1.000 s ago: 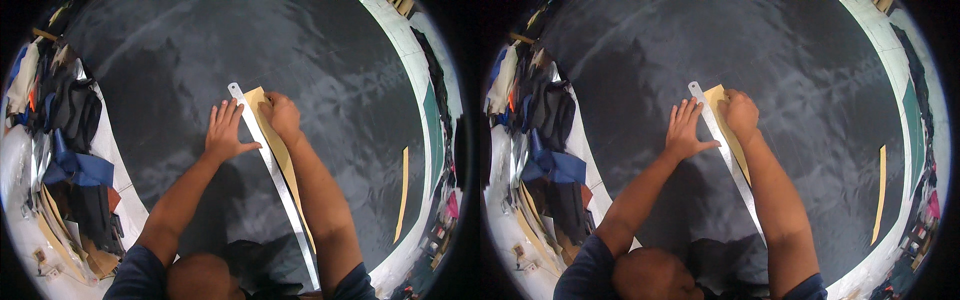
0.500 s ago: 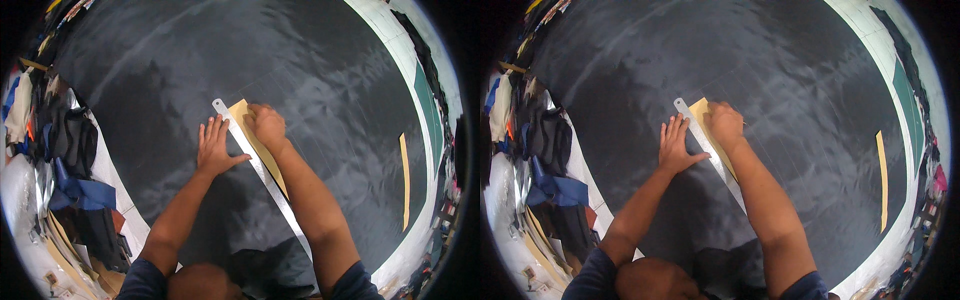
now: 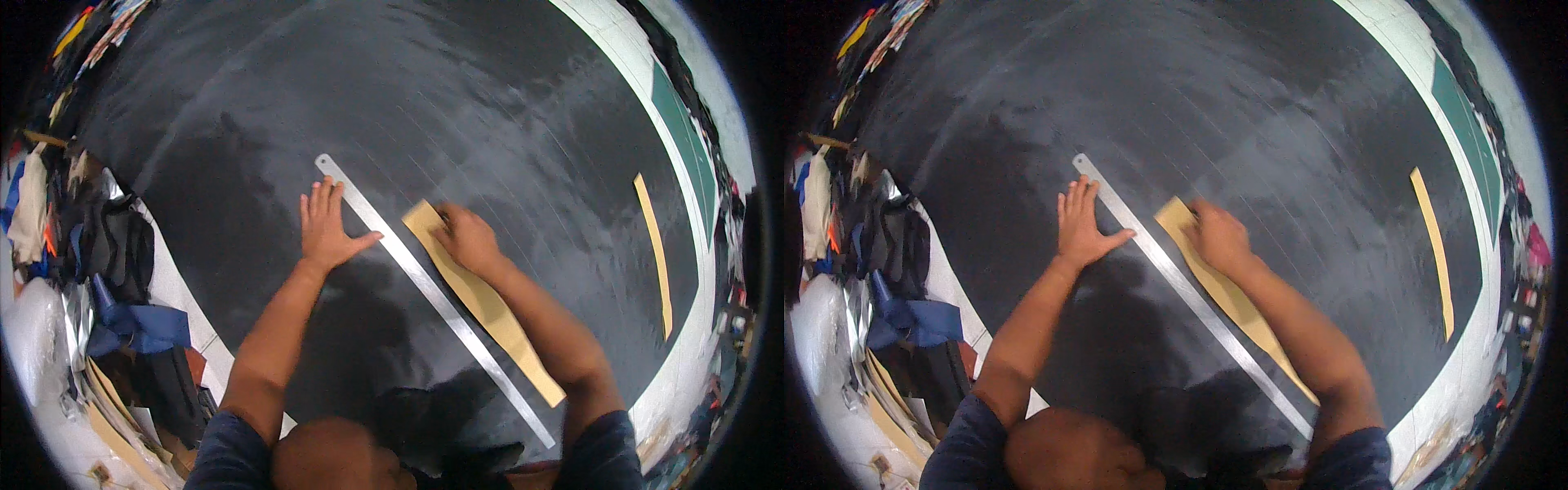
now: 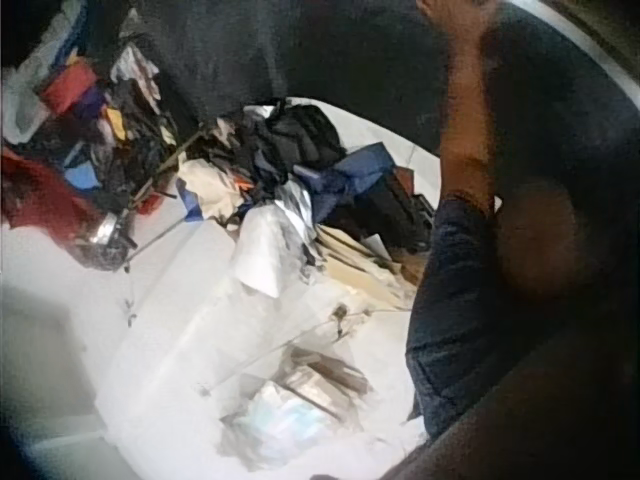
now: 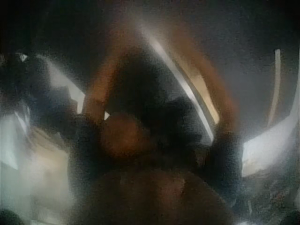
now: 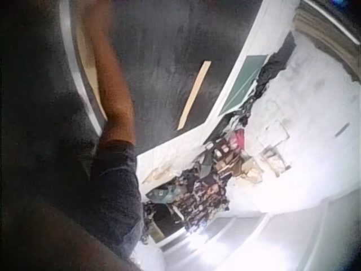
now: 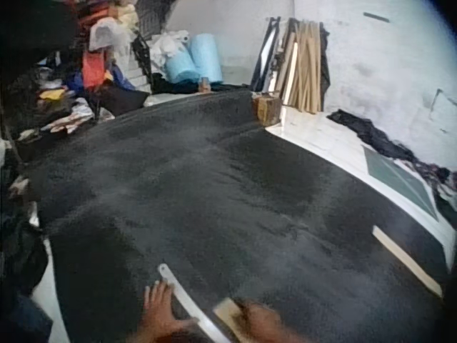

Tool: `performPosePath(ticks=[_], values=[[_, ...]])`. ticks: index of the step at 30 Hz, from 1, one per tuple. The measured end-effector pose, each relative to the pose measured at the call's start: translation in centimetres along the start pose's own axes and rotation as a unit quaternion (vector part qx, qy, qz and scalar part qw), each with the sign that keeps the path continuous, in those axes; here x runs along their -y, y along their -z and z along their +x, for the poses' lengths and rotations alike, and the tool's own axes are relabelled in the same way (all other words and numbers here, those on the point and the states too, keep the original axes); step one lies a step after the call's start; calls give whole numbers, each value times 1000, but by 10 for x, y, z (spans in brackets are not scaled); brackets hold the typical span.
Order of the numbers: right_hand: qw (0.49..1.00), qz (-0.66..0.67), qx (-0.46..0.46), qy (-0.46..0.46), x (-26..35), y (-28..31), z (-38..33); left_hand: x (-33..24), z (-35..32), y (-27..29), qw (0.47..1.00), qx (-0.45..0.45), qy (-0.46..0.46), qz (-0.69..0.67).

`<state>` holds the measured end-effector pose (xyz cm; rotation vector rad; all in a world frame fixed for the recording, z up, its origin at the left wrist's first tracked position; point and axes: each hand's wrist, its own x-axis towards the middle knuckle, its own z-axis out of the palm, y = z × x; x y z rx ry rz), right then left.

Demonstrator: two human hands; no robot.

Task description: The person uses a metal ruler and a marking tool to draw straight lines on a large black fabric laid on the floor. They repeatedly reposition the ruler and mark along its edge, creating multiple parallel lines across the fabric surface.

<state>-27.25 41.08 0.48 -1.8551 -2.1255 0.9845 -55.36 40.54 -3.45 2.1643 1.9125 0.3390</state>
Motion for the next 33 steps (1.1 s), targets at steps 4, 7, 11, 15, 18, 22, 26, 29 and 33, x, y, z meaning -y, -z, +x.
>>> performPosePath(ticks=[4,7,11,15,18,22,26,29,33], values=[[983,2,142,-118,-111,52,-156,-17,9,11,998,43,-1,47],[951,-6,195,-238,-184,71,-291,-18,16,17,988,77,-12,130],[925,32,195,-326,-273,89,-449,-21,27,24,982,140,-22,121],[914,-16,149,-377,-317,60,-548,20,39,10,975,139,-3,173],[930,17,71,-360,-304,40,-597,34,19,2,966,155,13,207],[915,107,-21,-388,-306,42,-589,25,54,-1,964,138,20,225],[914,110,-54,-387,-303,36,-591,21,62,-9,961,146,20,232],[916,130,-55,-376,-309,34,-589,28,63,-14,959,133,19,251],[912,133,-70,-382,-314,29,-594,31,64,-17,960,159,34,226]])
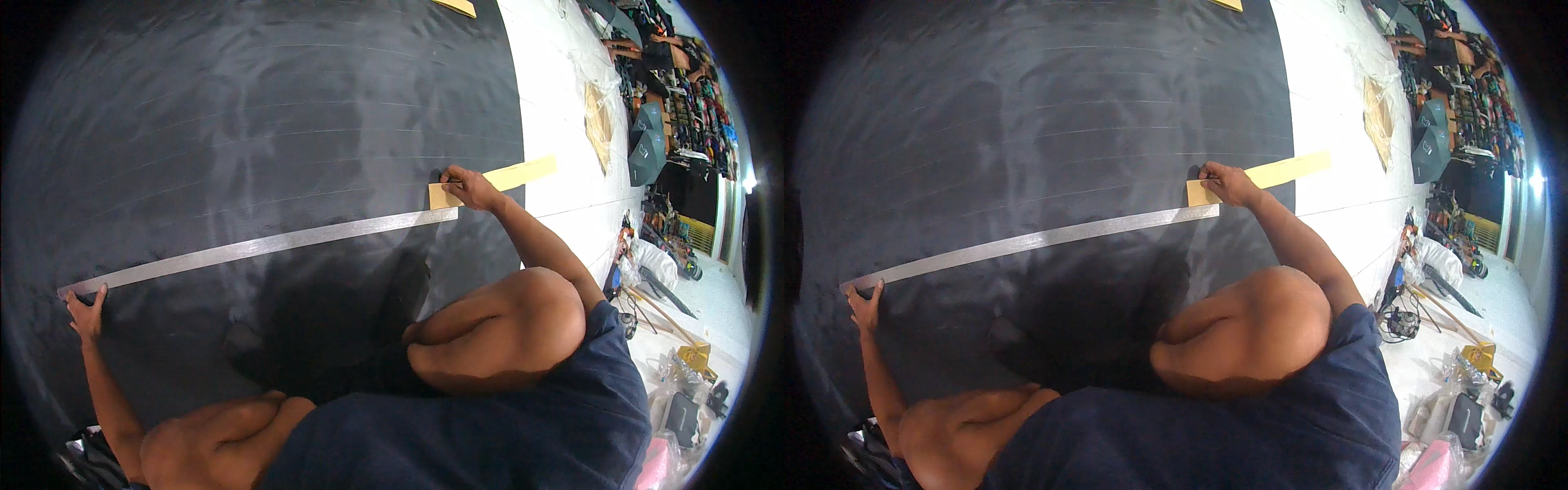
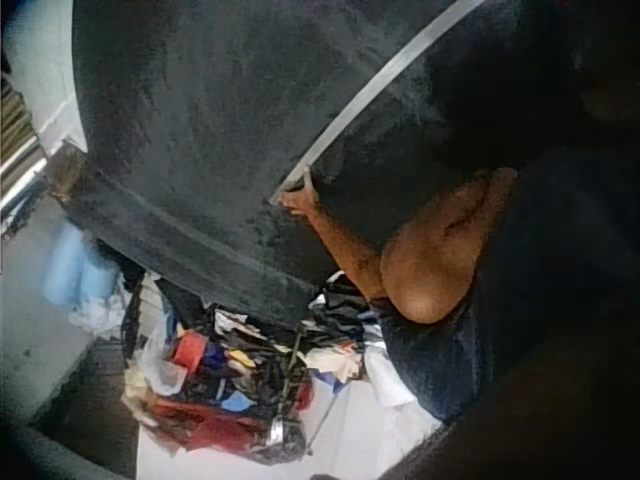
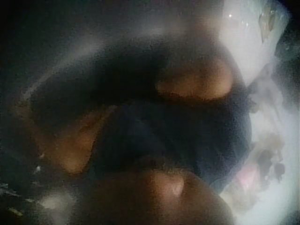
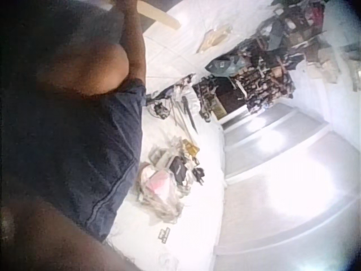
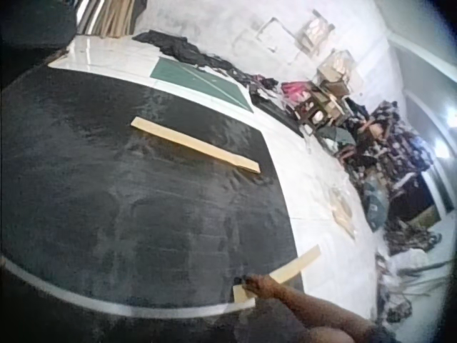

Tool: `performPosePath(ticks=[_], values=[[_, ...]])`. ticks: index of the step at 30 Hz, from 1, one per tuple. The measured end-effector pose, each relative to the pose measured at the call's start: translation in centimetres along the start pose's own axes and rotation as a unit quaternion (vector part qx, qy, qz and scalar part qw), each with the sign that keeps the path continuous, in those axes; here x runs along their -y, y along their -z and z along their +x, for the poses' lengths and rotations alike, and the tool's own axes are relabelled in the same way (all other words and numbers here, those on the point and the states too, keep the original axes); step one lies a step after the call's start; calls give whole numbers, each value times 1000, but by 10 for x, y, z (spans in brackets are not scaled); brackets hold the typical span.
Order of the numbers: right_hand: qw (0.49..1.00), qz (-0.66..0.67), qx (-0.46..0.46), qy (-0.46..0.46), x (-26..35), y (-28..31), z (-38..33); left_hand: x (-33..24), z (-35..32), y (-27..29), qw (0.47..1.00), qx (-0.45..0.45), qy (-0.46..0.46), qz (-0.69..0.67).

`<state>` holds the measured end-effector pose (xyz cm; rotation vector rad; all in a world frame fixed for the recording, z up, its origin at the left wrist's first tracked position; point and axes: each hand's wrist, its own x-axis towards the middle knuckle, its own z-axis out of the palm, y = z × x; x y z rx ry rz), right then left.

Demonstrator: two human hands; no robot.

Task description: The person uses a metal ruler and a marking tool to draw straight lines on a large black fabric laid on the floor. They repeatedly reposition the ruler and mark along its edge, creating multiple parallel lines across the fabric surface.

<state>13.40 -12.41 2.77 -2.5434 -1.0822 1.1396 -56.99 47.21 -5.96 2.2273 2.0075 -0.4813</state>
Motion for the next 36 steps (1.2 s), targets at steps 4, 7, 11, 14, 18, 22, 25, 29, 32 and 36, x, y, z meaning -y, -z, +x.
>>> performPosePath(ticks=[4,7,11,14,18,22,25,29,32,36], values=[[1000,-1,-4,-2,-4,-2,3,1,3,2,1000,12,6,-1],[1000,1,-9,0,-6,-2,2,-3,0,4,1000,20,7,-3],[1000,3,-11,-18,-5,-4,0,-4,-2,5,1000,12,5,2],[1000,4,-16,-14,-2,-4,0,-4,-4,8,1000,23,4,3],[999,9,-32,-5,-4,-6,0,-3,-4,8,1000,17,-6,10],[1000,9,-23,-7,-1,-4,0,-9,-9,9,1000,16,-4,4],[1000,8,-22,-10,2,-2,-2,-8,-8,8,1000,3,-4,6],[999,4,-18,-31,1,-4,2,-2,-5,6,1000,2,-1,17],[999,0,-17,-34,1,-2,1,-10,-11,8,1000,-13,-11,-6],[1000,8,-15,-23,4,-1,1,-13,-14,13,1000,0,-2,2]])
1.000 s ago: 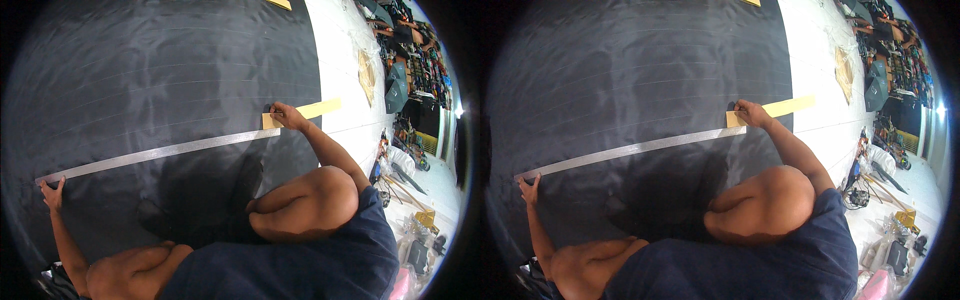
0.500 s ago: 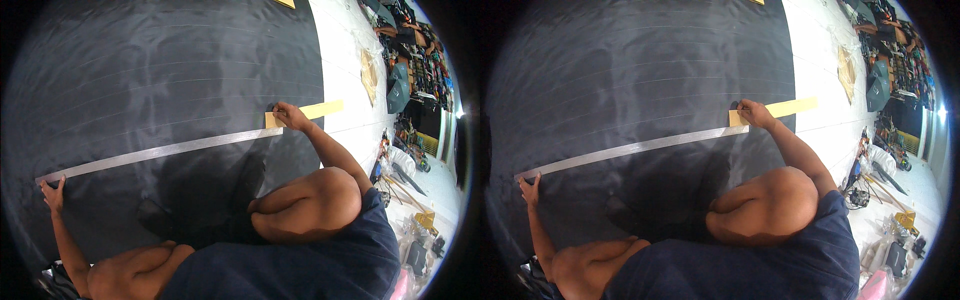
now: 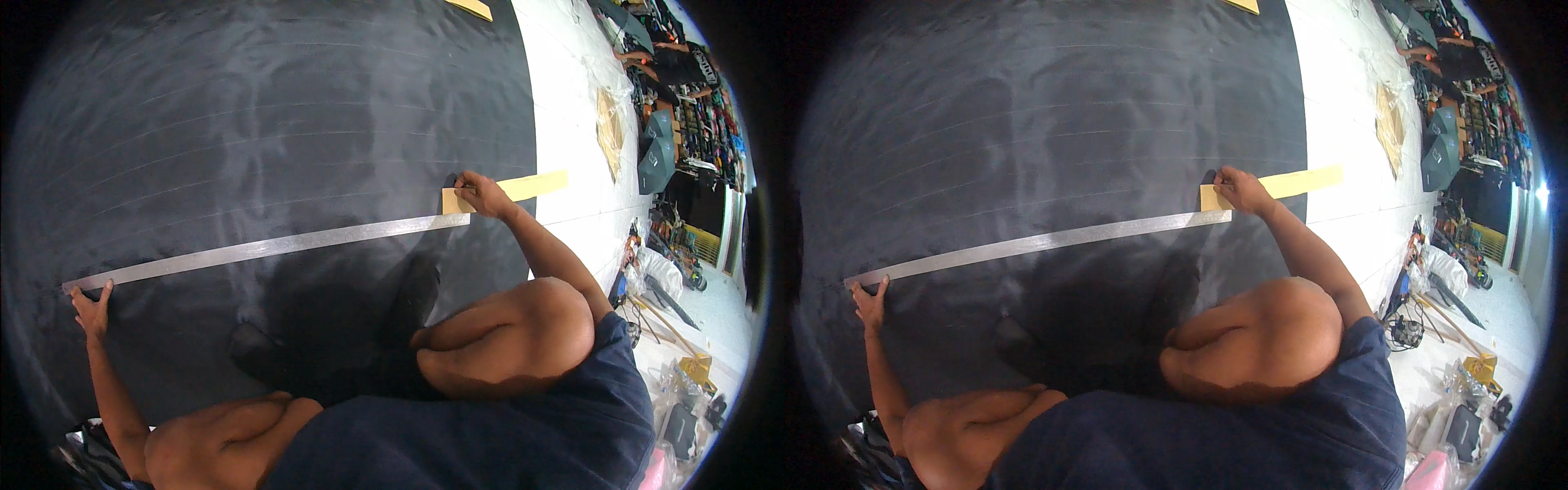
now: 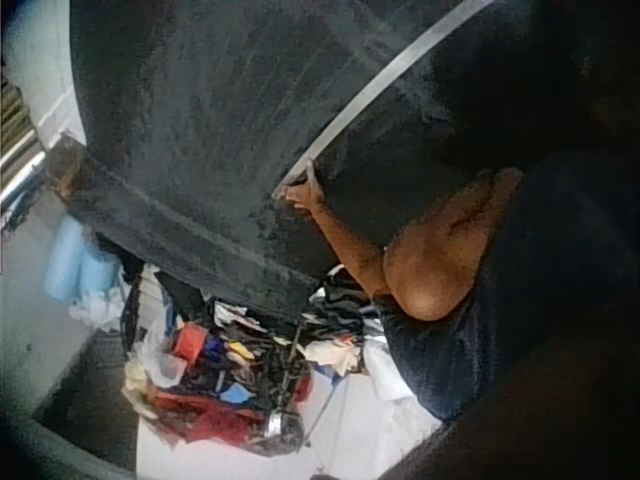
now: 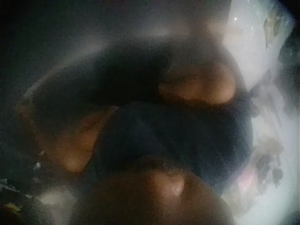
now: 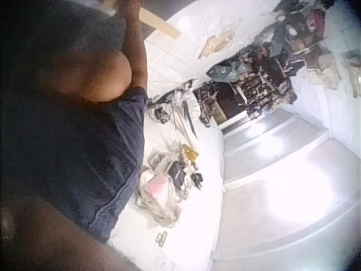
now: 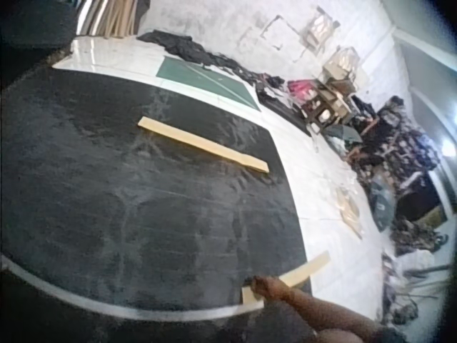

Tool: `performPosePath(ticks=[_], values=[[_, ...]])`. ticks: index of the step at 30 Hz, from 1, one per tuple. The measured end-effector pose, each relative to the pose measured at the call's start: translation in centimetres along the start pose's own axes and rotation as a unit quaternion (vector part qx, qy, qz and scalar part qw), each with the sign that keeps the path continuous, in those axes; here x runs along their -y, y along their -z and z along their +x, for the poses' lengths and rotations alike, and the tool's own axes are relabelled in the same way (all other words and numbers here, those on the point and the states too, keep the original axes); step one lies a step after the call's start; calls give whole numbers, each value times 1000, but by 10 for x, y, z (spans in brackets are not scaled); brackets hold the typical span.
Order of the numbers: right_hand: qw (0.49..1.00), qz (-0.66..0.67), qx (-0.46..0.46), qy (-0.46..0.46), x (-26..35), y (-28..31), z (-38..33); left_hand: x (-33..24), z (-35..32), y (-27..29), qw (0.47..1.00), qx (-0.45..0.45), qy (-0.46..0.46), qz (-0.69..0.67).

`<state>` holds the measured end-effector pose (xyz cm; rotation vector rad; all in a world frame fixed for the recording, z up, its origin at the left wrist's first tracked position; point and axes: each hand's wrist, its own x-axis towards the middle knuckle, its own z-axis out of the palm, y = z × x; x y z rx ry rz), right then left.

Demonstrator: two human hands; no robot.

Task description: The person uses a metal ruler and a marking tool to draw straight lines on a large black fabric laid on the floor. They repeatedly reposition the ruler and mark along its edge, creating multiple parallel lines across the fabric surface.

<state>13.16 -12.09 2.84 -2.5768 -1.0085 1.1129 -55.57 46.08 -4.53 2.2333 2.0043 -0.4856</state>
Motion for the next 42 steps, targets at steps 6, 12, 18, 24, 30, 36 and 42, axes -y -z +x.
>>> performPosePath(ticks=[6,12,18,24,30,36,42], values=[[1000,15,-3,6,-3,-2,0,9,7,-5,1000,-15,-14,-2],[1000,-7,3,8,-2,0,-1,16,14,-8,1000,18,-5,0],[1000,-6,-4,12,-2,-1,-1,7,11,-8,1000,13,-2,19],[1000,-10,-7,17,-6,-3,1,7,9,-3,1000,9,-4,25],[1000,-3,-1,0,5,-2,0,2,2,8,1000,18,-2,23],[1000,-1,2,-21,-3,-1,-2,-6,-3,7,1000,20,-8,-10],[1000,5,6,-13,-8,2,-1,-9,2,9,999,36,5,10]])
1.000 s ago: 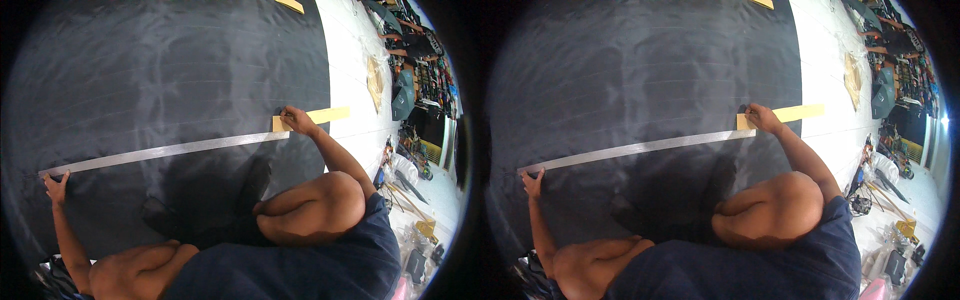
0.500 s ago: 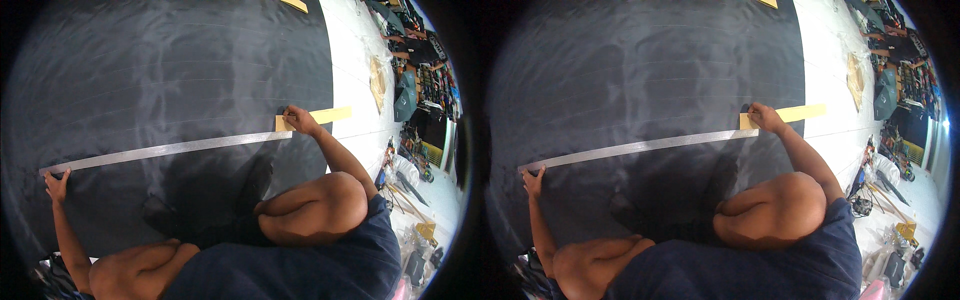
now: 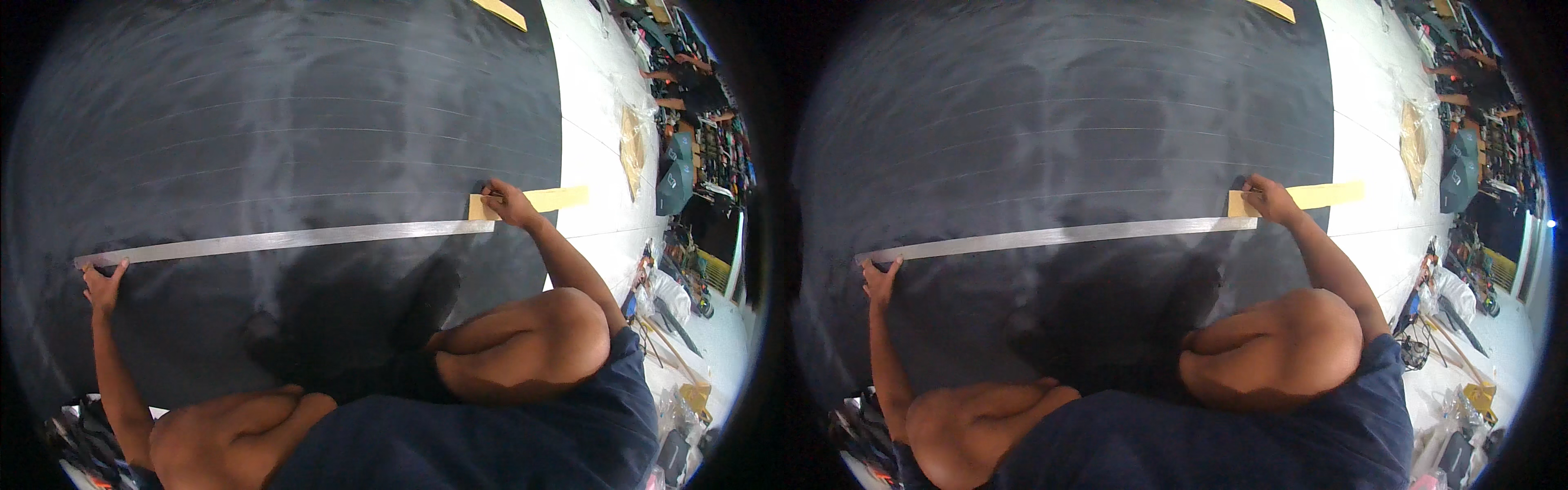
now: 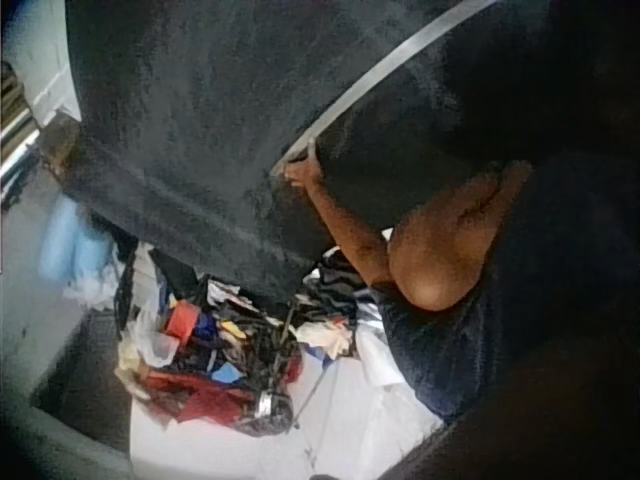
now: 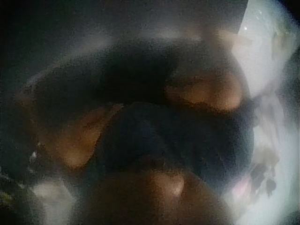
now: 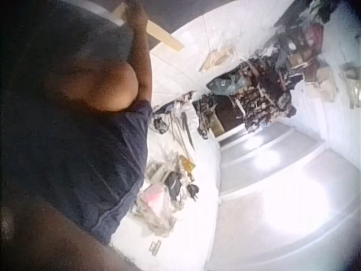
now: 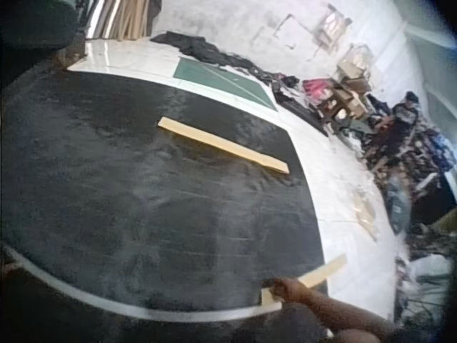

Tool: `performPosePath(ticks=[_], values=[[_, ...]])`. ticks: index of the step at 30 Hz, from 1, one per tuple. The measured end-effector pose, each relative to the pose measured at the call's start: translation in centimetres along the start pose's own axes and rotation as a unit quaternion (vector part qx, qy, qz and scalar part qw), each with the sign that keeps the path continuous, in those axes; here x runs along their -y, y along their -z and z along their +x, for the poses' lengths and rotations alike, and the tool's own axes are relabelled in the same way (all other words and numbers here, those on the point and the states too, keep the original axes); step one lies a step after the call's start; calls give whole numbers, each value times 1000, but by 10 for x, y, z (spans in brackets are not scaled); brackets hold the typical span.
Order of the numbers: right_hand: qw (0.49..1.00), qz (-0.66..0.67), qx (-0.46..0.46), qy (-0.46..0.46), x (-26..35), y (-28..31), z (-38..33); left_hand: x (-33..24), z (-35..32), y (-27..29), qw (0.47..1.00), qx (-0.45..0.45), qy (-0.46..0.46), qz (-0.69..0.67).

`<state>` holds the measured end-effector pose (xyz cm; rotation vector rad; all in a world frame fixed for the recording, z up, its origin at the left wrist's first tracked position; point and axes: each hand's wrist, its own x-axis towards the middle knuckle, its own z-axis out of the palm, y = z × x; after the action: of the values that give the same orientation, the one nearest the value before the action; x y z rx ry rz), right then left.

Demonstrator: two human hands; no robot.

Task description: The person uses a metal ruler and a marking tool to draw straight lines on a large black fabric laid on the floor. They repeatedly reposition the ruler and mark along its edge, creating multiple parallel lines across the fabric surface.

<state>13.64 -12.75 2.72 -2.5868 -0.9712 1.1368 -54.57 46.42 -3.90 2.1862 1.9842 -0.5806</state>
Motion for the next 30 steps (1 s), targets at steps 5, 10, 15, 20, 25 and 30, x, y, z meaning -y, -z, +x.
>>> performPosePath(ticks=[5,10,15,20,25,30], values=[[1000,15,7,6,-1,-3,3,-12,-16,20,1000,21,-4,-10],[997,-72,-12,39,-7,6,7,-14,-23,33,999,34,19,3],[996,62,-58,39,25,30,16,-23,-36,36,995,70,26,-71],[934,-291,-134,155,80,55,82,-23,-36,33,986,89,44,-137],[914,-341,-69,209,179,54,169,-39,-38,44,984,109,42,-135],[921,-158,-22,356,438,-74,146,-23,-46,42,981,97,46,-160]])
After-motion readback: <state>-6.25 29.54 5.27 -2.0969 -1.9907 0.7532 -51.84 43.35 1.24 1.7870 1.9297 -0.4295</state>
